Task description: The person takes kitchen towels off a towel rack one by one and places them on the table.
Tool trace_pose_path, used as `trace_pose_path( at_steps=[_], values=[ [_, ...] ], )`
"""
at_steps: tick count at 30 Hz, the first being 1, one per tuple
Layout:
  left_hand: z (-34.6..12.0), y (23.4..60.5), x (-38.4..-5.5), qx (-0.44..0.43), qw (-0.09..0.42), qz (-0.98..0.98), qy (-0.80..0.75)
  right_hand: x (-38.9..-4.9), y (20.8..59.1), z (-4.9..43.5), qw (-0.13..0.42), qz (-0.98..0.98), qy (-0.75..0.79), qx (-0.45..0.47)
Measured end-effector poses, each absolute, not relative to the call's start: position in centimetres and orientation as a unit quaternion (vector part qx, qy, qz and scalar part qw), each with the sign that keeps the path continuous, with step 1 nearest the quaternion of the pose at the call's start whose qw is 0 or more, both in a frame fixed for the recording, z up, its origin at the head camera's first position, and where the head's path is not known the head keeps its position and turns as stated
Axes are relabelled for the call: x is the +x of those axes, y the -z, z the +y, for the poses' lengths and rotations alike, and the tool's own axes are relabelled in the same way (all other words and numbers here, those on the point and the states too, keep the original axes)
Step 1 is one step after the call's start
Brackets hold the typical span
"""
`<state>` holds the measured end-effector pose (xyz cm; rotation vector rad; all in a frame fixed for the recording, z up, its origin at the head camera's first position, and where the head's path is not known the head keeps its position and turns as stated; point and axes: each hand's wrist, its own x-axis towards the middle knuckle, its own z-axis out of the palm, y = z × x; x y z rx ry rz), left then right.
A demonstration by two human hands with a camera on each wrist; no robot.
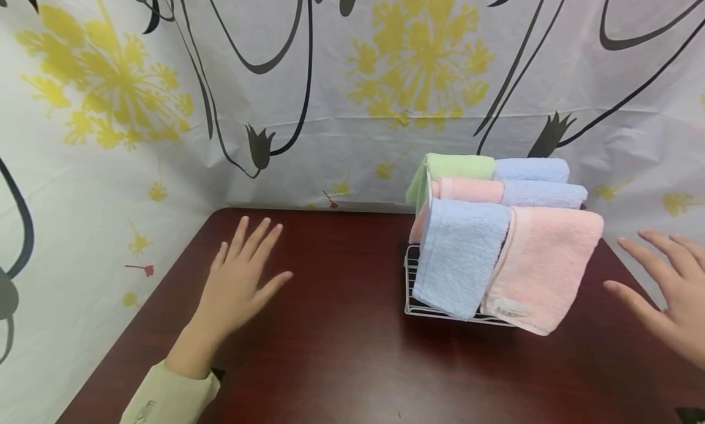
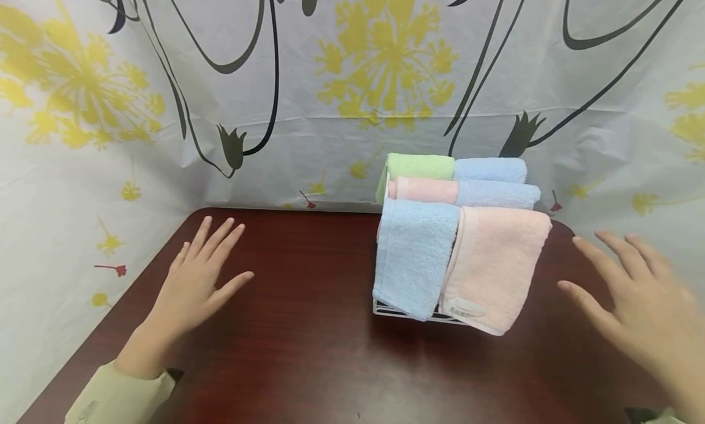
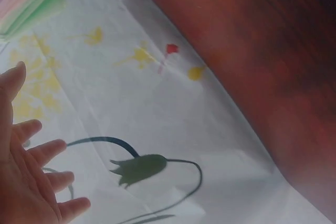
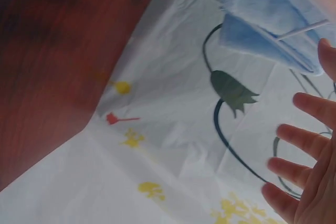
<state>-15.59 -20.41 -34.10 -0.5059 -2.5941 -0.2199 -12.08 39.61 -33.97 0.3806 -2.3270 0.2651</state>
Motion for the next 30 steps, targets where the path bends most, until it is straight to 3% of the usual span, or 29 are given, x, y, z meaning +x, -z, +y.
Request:
trace_pose_path(
  at_steps=[8,20,30],
  values=[
    [-17.9,33.3,-16.6,-0.235,0.297,-0.917,0.123,-12.3,32.7,38.3,0.389,-0.894,-0.153,0.159],
    [-13.9,31.8,-17.4,-0.282,0.327,-0.886,0.169,-13.1,31.5,36.9,0.386,-0.881,-0.217,0.168],
    [-10.3,30.4,-17.8,-0.309,0.304,-0.868,0.242,-13.3,31.0,35.3,0.362,-0.853,-0.339,0.16]
  ],
)
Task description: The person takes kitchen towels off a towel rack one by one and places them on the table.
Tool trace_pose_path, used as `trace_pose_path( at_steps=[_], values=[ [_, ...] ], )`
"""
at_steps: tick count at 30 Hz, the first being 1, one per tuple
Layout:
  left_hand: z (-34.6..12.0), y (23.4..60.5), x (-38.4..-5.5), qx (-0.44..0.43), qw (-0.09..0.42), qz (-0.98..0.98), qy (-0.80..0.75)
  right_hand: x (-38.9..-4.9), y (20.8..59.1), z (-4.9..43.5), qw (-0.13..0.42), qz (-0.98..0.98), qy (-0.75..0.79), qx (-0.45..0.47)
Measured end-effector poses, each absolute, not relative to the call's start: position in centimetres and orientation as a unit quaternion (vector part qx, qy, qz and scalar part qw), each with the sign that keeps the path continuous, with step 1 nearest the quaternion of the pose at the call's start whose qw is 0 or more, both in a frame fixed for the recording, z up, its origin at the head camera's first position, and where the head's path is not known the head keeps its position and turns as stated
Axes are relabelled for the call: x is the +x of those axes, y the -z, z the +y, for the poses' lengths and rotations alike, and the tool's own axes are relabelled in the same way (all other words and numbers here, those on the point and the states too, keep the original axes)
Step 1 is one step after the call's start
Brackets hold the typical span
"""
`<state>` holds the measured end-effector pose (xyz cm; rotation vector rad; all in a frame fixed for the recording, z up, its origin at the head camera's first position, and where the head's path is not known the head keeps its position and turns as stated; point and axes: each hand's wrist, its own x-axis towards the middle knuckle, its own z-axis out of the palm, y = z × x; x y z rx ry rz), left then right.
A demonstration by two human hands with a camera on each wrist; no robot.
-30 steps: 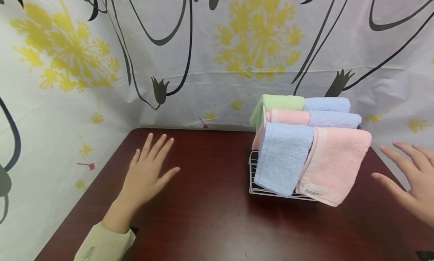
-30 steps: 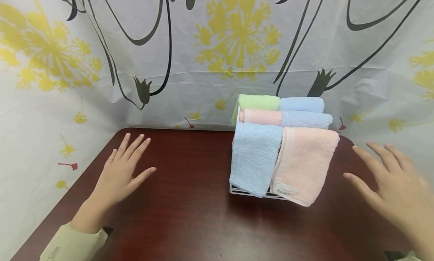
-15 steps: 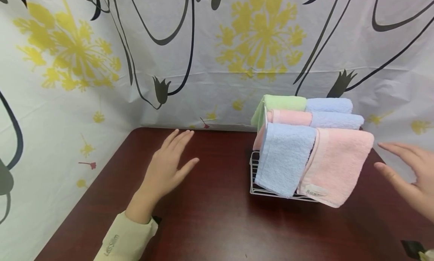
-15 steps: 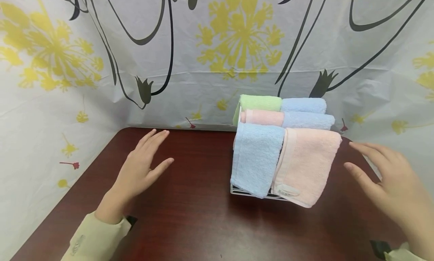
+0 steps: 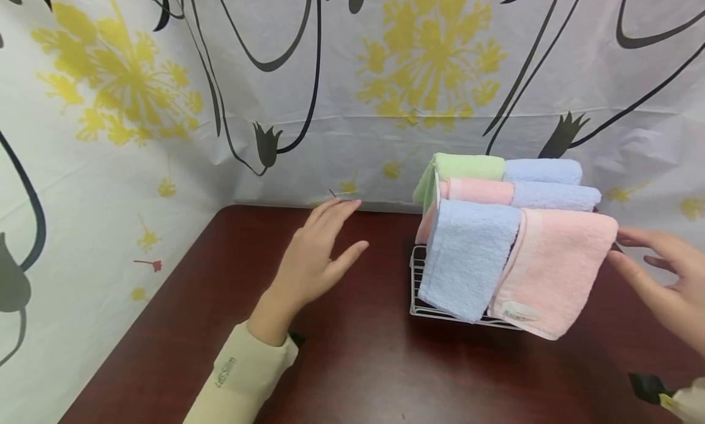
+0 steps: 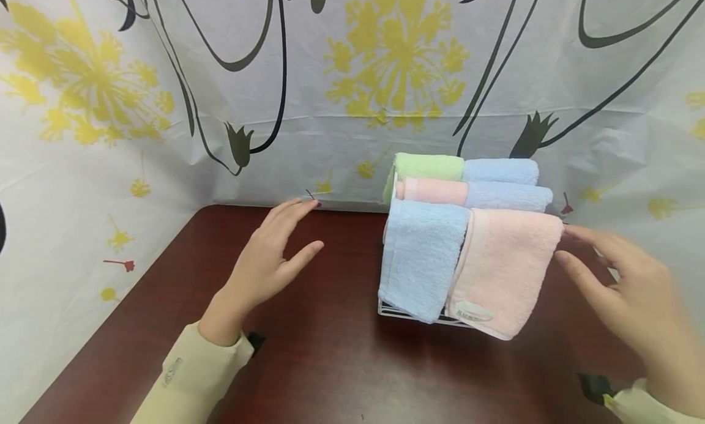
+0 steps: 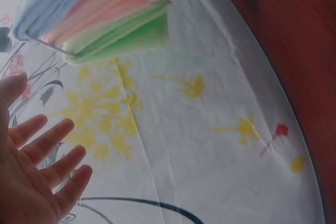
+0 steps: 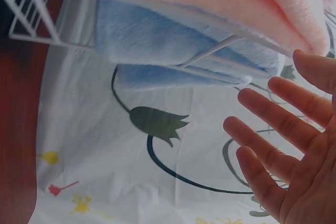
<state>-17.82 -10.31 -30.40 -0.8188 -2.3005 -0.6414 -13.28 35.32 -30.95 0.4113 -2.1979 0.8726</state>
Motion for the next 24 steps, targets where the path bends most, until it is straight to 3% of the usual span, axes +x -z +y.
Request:
trace_pose_path(
  at_steps=[24],
  values=[
    [-2.7,29.4,-17.0,-0.375,0.156,-0.773,0.488,-14.1,30.1,33.6,0.411,-0.79,-0.418,0.181]
  ],
)
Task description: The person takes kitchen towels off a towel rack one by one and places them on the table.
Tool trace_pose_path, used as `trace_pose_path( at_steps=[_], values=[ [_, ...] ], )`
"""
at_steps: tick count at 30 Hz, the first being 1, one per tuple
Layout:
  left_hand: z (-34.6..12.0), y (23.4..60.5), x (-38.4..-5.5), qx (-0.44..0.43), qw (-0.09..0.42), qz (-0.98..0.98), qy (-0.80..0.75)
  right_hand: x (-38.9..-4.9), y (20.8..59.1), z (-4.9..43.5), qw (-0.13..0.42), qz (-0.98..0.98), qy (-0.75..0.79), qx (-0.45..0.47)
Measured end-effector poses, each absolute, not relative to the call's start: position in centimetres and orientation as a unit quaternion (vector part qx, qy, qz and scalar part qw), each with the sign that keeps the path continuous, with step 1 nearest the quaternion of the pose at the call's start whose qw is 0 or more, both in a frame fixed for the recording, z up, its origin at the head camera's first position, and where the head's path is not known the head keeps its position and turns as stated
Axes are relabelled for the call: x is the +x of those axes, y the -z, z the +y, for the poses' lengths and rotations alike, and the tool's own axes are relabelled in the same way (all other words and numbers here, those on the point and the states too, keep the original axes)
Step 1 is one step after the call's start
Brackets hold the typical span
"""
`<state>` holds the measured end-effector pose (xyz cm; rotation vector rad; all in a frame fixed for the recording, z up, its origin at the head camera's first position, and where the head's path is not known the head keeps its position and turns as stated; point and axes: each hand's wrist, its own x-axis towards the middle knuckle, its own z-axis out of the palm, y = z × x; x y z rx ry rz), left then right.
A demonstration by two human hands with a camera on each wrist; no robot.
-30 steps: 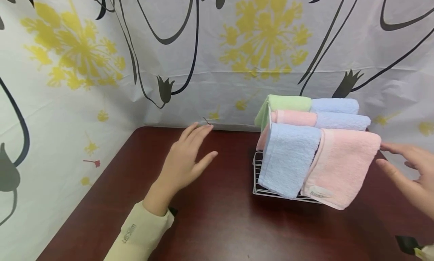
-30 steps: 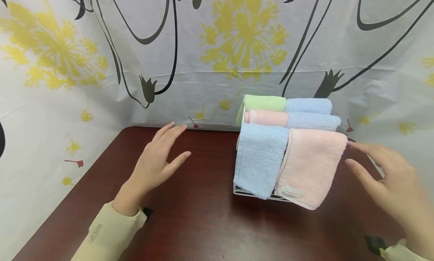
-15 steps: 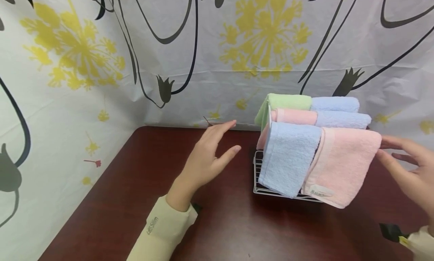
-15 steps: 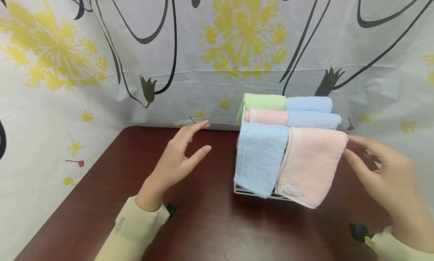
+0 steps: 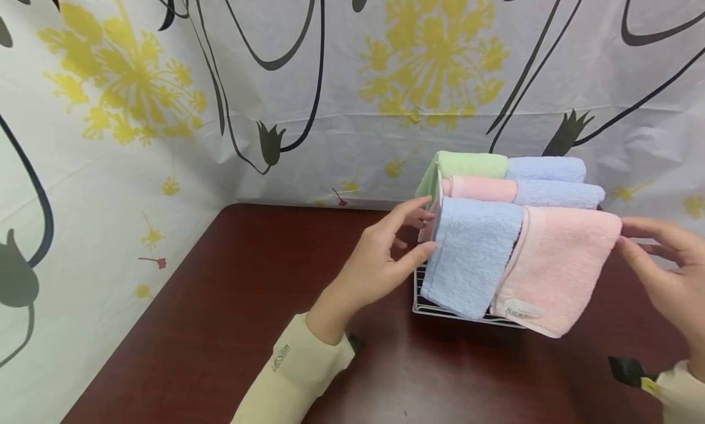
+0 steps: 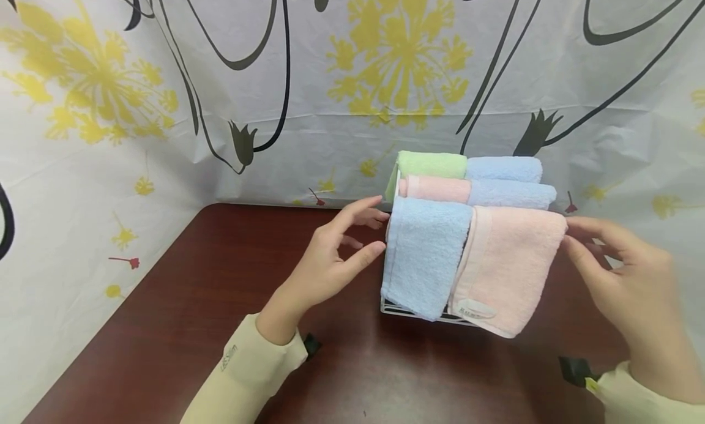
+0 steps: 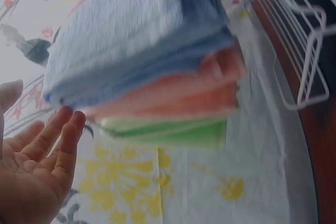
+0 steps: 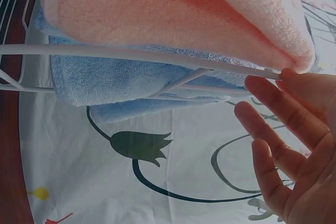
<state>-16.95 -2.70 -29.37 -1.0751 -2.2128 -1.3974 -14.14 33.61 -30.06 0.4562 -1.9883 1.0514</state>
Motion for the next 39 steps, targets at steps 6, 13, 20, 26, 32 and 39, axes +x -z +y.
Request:
trace_pose_path(
  at_steps=[6,13,20,26,32,39],
  values=[
    [-1.2,29.8,-16.8,-0.384,0.139,-0.762,0.502,-14.3,30.2,33.6,0.413,-0.784,-0.424,0.186],
    [0.0,29.7,-17.5,-0.366,0.107,-0.745,0.548,-14.2,30.4,33.5,0.413,-0.784,-0.427,0.178],
    [1.1,29.3,-18.0,-0.354,0.084,-0.711,0.602,-14.3,30.4,33.3,0.408,-0.772,-0.449,0.189],
    [1.9,29.3,-18.5,-0.37,0.071,-0.681,0.628,-14.3,30.3,33.1,0.41,-0.767,-0.451,0.199],
    [2.1,29.2,-18.6,-0.365,0.05,-0.664,0.651,-14.2,30.4,33.2,0.41,-0.761,-0.459,0.208],
    [1.5,28.8,-18.7,-0.368,0.067,-0.66,0.651,-14.2,30.3,33.3,0.406,-0.766,-0.456,0.202]
  ],
)
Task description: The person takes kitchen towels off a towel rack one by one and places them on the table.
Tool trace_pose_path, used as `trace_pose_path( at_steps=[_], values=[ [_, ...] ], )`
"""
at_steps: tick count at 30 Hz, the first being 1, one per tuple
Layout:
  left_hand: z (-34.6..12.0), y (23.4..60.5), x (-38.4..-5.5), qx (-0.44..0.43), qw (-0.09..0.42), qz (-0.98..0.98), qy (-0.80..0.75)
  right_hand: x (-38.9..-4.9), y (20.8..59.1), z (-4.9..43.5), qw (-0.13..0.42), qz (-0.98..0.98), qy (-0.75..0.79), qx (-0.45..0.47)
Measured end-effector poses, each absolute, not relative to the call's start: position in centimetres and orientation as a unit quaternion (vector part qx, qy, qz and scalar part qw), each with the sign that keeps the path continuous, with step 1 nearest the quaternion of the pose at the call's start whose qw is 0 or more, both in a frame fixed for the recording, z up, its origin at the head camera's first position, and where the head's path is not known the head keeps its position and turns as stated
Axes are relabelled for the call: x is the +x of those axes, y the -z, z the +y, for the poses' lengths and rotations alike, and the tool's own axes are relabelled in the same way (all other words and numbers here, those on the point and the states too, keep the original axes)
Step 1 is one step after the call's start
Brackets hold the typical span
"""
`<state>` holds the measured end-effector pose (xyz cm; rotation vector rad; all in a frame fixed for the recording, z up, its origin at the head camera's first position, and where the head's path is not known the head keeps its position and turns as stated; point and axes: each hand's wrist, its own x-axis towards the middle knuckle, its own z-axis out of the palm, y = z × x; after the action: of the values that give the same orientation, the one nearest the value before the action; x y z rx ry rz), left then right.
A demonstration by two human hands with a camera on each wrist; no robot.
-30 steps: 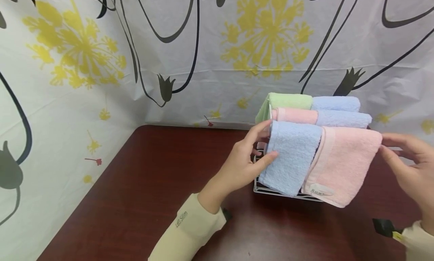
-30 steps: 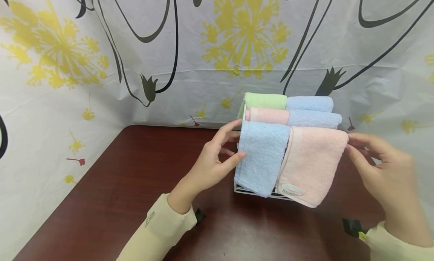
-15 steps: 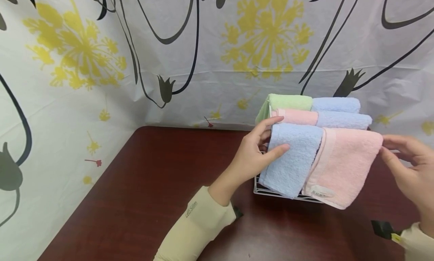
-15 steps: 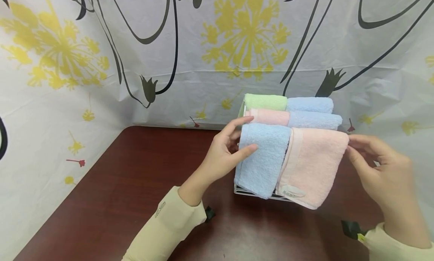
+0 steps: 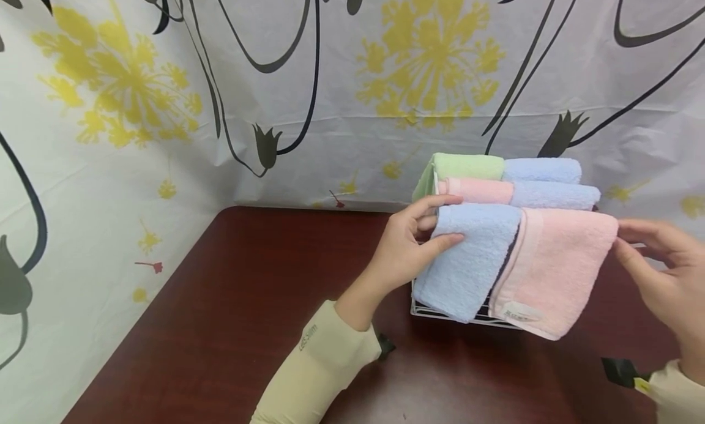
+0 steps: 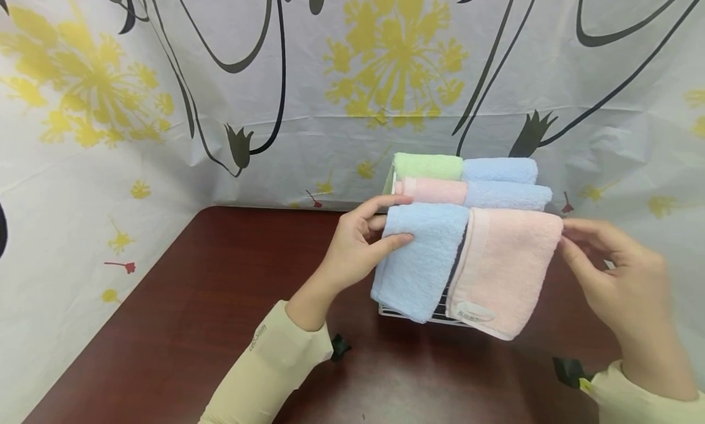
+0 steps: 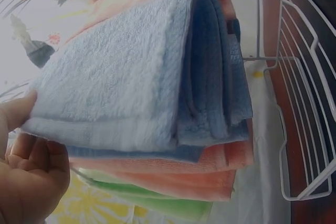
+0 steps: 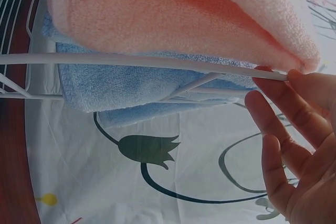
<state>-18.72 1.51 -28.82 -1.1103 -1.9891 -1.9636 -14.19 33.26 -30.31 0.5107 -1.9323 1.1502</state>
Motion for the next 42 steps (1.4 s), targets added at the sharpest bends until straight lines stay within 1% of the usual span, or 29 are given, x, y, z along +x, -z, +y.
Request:
trace_pose_path(
  at_steps=[5,10,13,27,36,42],
  values=[
    [1.3,28.6,-18.8,-0.369,0.075,-0.653,0.657,-14.3,30.3,33.3,0.406,-0.769,-0.45,0.205],
    [1.5,28.1,-18.7,-0.351,0.071,-0.624,0.694,-14.3,30.5,33.4,0.411,-0.773,-0.437,0.206],
    [1.5,27.8,-18.5,-0.345,0.078,-0.616,0.704,-14.2,30.6,33.4,0.412,-0.773,-0.438,0.203],
    [1.1,26.9,-19.5,-0.331,0.178,-0.554,0.743,-14.2,30.6,33.3,0.41,-0.774,-0.443,0.188],
    [1.0,26.4,-19.7,-0.322,0.222,-0.477,0.787,-14.3,30.6,33.1,0.408,-0.766,-0.457,0.197],
    [0.7,26.3,-19.9,-0.289,0.266,-0.441,0.807,-14.4,30.5,33.1,0.406,-0.752,-0.474,0.212]
  ],
)
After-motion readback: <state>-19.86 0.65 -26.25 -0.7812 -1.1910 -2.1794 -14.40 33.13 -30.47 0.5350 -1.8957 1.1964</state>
